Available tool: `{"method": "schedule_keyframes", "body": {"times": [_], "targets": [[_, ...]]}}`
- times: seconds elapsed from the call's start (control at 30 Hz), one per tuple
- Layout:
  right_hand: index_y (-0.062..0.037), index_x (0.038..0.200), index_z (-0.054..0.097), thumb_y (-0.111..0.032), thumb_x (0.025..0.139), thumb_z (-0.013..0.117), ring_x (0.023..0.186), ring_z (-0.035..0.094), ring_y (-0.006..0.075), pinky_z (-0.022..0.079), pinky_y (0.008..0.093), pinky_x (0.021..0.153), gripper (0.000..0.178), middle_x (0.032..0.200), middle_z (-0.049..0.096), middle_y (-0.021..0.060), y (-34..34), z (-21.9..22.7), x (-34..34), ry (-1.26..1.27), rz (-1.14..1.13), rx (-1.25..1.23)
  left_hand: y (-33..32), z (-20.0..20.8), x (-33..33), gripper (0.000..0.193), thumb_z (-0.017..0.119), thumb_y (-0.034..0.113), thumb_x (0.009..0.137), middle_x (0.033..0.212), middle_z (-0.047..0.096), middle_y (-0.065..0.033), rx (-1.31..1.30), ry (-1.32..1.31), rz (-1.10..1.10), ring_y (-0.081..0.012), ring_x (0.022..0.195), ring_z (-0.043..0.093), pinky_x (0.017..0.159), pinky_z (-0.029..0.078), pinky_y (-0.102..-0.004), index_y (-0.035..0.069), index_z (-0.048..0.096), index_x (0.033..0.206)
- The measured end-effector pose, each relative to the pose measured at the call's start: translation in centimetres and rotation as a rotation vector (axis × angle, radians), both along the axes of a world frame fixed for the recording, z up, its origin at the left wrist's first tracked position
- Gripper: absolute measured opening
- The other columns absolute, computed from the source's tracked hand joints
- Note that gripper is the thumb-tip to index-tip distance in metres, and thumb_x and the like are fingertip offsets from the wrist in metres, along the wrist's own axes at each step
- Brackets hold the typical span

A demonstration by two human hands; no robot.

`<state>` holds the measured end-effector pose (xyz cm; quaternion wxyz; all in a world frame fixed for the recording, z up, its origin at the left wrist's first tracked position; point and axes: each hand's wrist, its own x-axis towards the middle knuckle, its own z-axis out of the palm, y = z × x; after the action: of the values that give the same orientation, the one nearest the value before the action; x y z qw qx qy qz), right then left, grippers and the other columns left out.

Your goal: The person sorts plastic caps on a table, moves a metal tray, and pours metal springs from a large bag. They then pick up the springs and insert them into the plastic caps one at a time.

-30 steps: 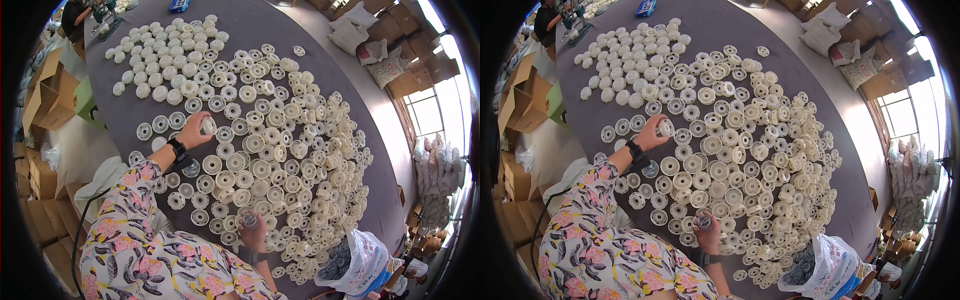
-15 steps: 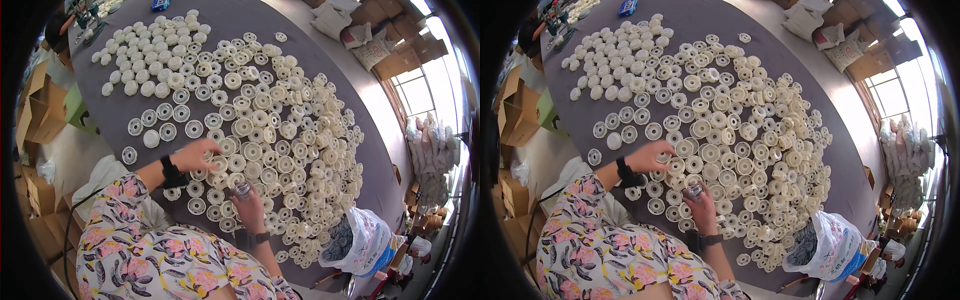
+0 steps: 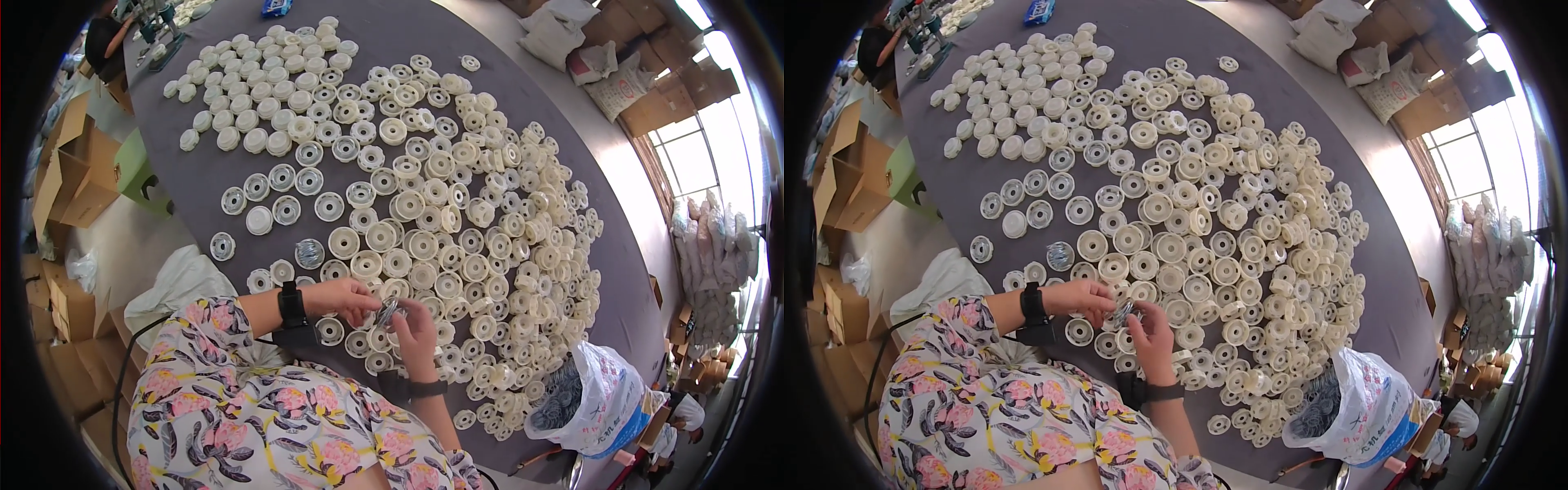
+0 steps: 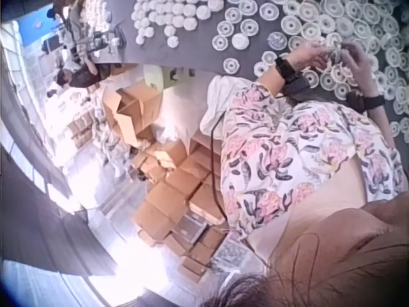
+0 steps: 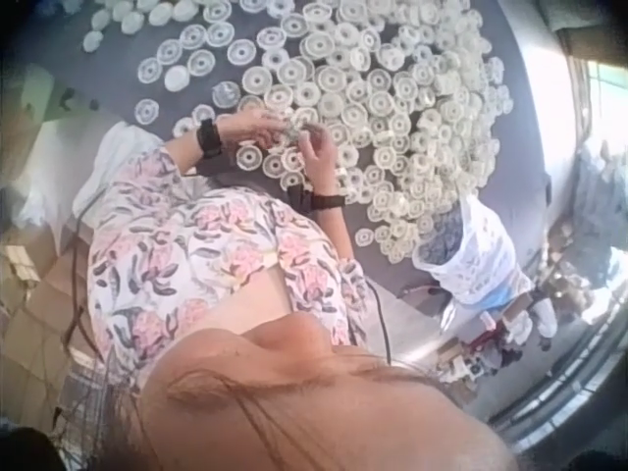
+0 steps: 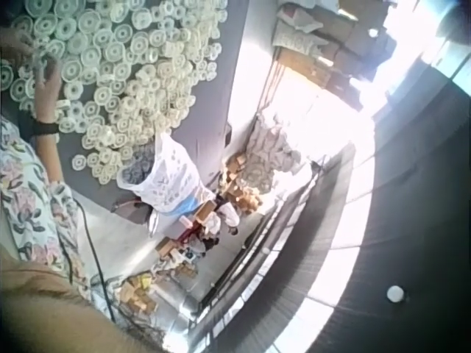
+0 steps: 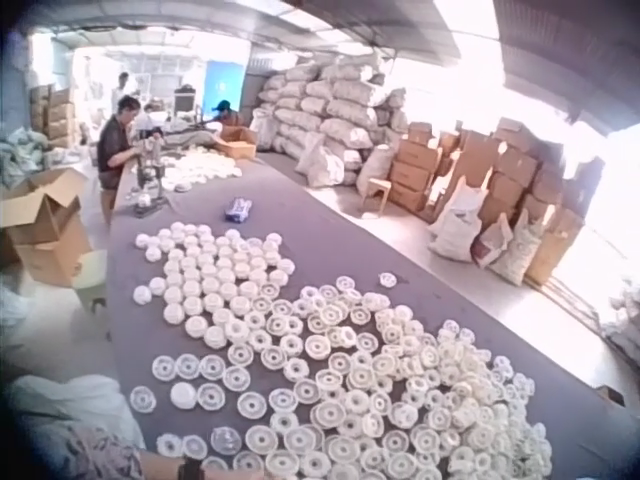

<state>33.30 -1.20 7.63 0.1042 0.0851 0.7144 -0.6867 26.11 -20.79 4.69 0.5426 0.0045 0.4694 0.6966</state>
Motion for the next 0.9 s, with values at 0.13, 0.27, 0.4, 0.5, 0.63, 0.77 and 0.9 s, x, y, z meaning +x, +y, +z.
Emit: {"method": "schedule_keyframes", "body": {"times": [0.13, 0.27, 0.4, 0.5, 0.63, 0.77, 0.9], "targets": [[-0.0012, 0.103, 0.052, -0.003, 0.075, 0.066, 0.087, 0.055, 0.0154, 0.046, 0.0262, 0.07, 0.031, 0.104, 0.054, 0.0099, -1.1, 1.3, -1.4, 0.535, 0.049, 0.513, -1.0, -1.5, 0.6, 0.035, 0.057, 0.04, 0.085, 0.069, 0.06, -0.0049, -0.004, -0.515, -0.008, -0.0154, 0.059, 0.06, 0.057, 0.051, -0.0281, 0.006, 0.059, 0.082], [-0.0019, 0.106, 0.049, -0.001, 0.081, 0.06, 0.081, 0.052, 0.0085, 0.044, 0.0214, 0.069, 0.028, 0.096, 0.053, 0.0041, 0.6, -2.8, -1.0, 0.246, -0.345, 0.122, -2.2, -1.0, -1.6, 0.036, 0.063, 0.042, 0.08, 0.069, 0.06, -0.0058, -0.045, -0.53, 0.166, -0.0152, 0.055, 0.059, 0.057, 0.051, -0.0269, 0.006, 0.061, 0.08], [-0.001, 0.108, 0.047, -0.005, 0.085, 0.056, 0.074, 0.05, 0.0058, 0.042, 0.0188, 0.065, 0.025, 0.086, 0.054, 0.0022, 2.0, -2.8, -1.3, 0.079, -0.474, 0.027, -4.1, -0.5, -5.9, 0.038, 0.068, 0.039, 0.074, 0.075, 0.062, -0.0074, -0.423, 0.459, 0.306, -0.0178, 0.065, 0.061, 0.061, 0.05, -0.03, 0.004, 0.06, 0.085], [-0.0012, 0.109, 0.047, -0.008, 0.086, 0.057, 0.071, 0.051, 0.0059, 0.042, 0.0193, 0.063, 0.026, 0.085, 0.055, 0.002, 1.2, -2.4, -1.2, -0.052, -0.385, 0.192, -6.2, -1.8, -9.0, 0.039, 0.071, 0.034, 0.068, 0.082, 0.061, -0.0097, -0.795, 1.005, 0.338, -0.0236, 0.077, 0.06, 0.067, 0.047, -0.0343, 0.003, 0.059, 0.09], [-0.0011, 0.108, 0.048, -0.011, 0.086, 0.058, 0.071, 0.051, 0.0069, 0.043, 0.0204, 0.062, 0.027, 0.087, 0.056, 0.0032, 0.0, -2.6, -1.2, -0.072, -0.389, 0.098, -7.1, -4.2, -10.9, 0.046, 0.073, 0.029, 0.06, 0.088, 0.055, -0.0117, -1.141, 1.352, 0.136, -0.031, 0.086, 0.054, 0.076, 0.043, -0.039, 0.005, 0.057, 0.096], [-0.0015, 0.107, 0.049, -0.012, 0.087, 0.056, 0.073, 0.056, 0.01, 0.045, 0.0214, 0.062, 0.025, 0.088, 0.058, 0.0051, 0.3, -2.3, -1.7, -0.175, -0.427, -0.098, -5.6, -3.0, -9.9, 0.049, 0.074, 0.031, 0.06, 0.092, 0.054, -0.0116, -0.916, 1.303, 0.227, -0.0291, 0.088, 0.053, 0.076, 0.043, -0.0396, 0.005, 0.057, 0.098], [-0.0011, 0.108, 0.049, -0.012, 0.088, 0.054, 0.075, 0.06, 0.0129, 0.046, 0.0218, 0.062, 0.024, 0.091, 0.059, 0.0059, 0.2, -3.6, -1.5, -0.312, -0.286, -0.234, -3.7, -2.9, -7.2, 0.051, 0.075, 0.027, 0.059, 0.1, 0.053, -0.0123, -0.704, 1.499, -0.167, -0.0295, 0.093, 0.053, 0.077, 0.043, -0.0386, 0.005, 0.055, 0.1]]}}
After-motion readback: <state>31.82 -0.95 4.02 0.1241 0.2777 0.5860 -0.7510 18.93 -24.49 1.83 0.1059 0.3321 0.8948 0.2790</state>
